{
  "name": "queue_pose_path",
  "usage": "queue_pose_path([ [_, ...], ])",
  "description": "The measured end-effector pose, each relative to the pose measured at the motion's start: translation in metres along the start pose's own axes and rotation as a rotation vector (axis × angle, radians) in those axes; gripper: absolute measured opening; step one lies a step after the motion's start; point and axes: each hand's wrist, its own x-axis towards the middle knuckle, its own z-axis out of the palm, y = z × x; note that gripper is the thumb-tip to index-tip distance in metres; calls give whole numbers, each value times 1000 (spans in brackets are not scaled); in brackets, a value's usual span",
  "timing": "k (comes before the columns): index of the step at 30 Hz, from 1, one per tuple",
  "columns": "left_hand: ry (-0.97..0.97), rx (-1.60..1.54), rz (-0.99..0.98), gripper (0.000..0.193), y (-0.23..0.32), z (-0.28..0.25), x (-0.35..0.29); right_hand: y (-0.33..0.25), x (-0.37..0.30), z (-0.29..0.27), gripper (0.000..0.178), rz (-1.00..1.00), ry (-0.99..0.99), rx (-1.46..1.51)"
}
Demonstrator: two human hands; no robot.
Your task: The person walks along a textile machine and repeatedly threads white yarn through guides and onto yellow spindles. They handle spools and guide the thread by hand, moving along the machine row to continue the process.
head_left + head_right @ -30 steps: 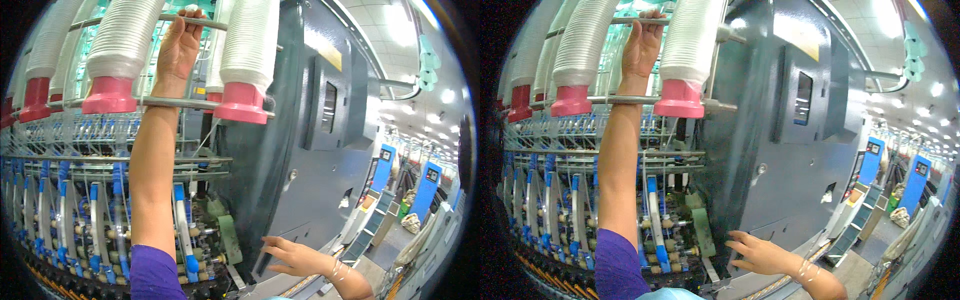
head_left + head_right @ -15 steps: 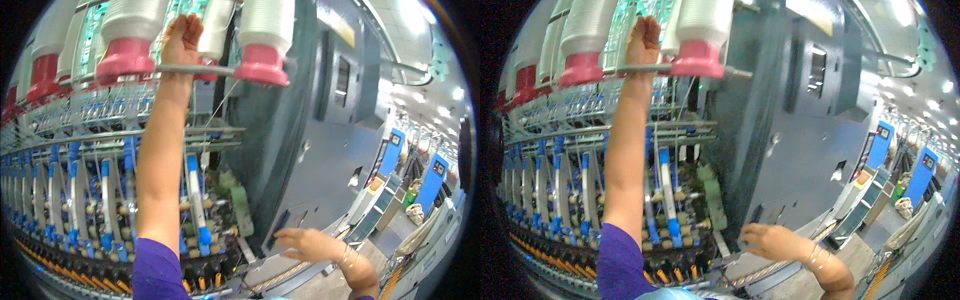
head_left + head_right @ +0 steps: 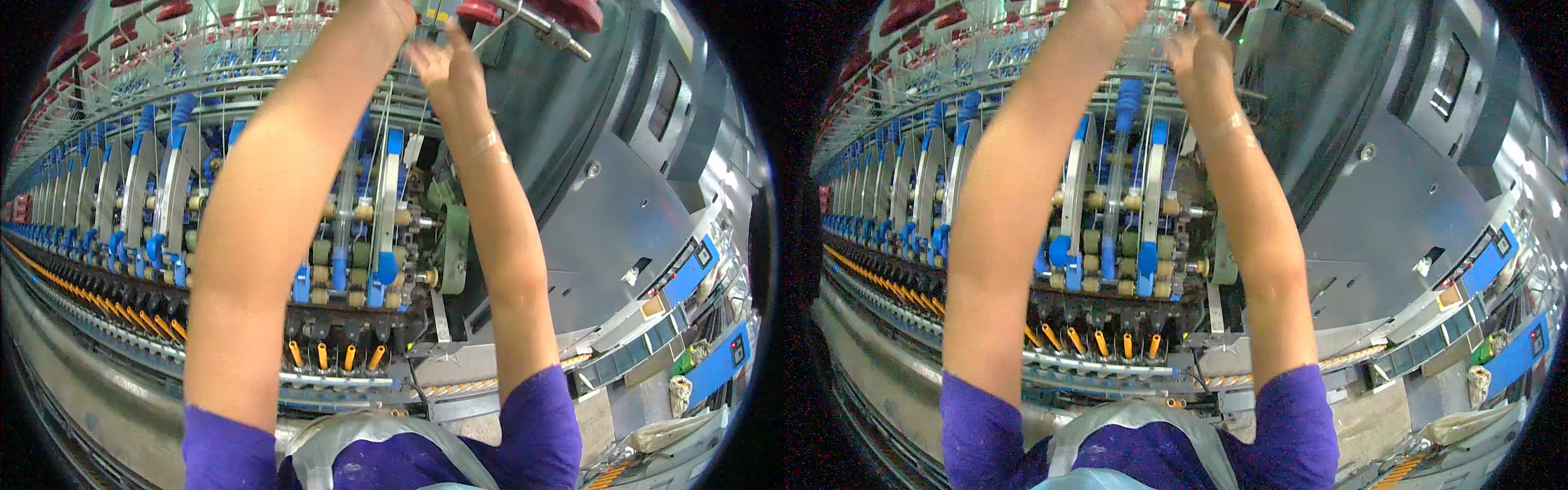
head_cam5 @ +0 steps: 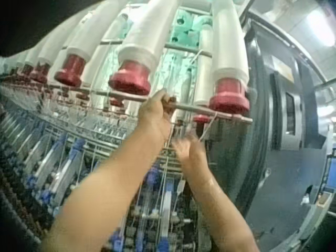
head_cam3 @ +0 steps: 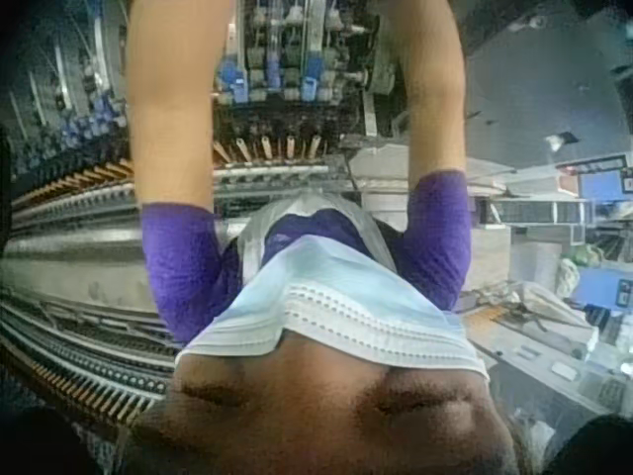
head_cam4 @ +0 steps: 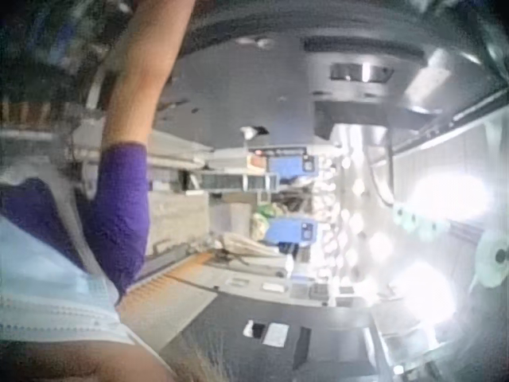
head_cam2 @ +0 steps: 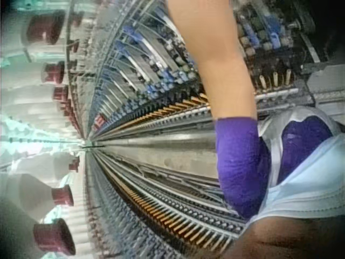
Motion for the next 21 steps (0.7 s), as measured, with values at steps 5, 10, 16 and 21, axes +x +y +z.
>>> queue_pose_path([
  [5, -144, 584, -319, 23, 44, -1, -22, -4, 61, 18, 41, -42, -121, 384],
  [10, -227, 996, -141, 26, 66, -24, -73, -17, 34, 18, 29, 98, -399, 125],
  [16, 42, 1257, -248, 22, 26, -107, -115, -28, 16, 13, 29, -49, -867, -101],
  [21, 121, 1352, -263, 32, -45, -167, -119, -1, 26, -15, 30, -254, -434, -593],
])
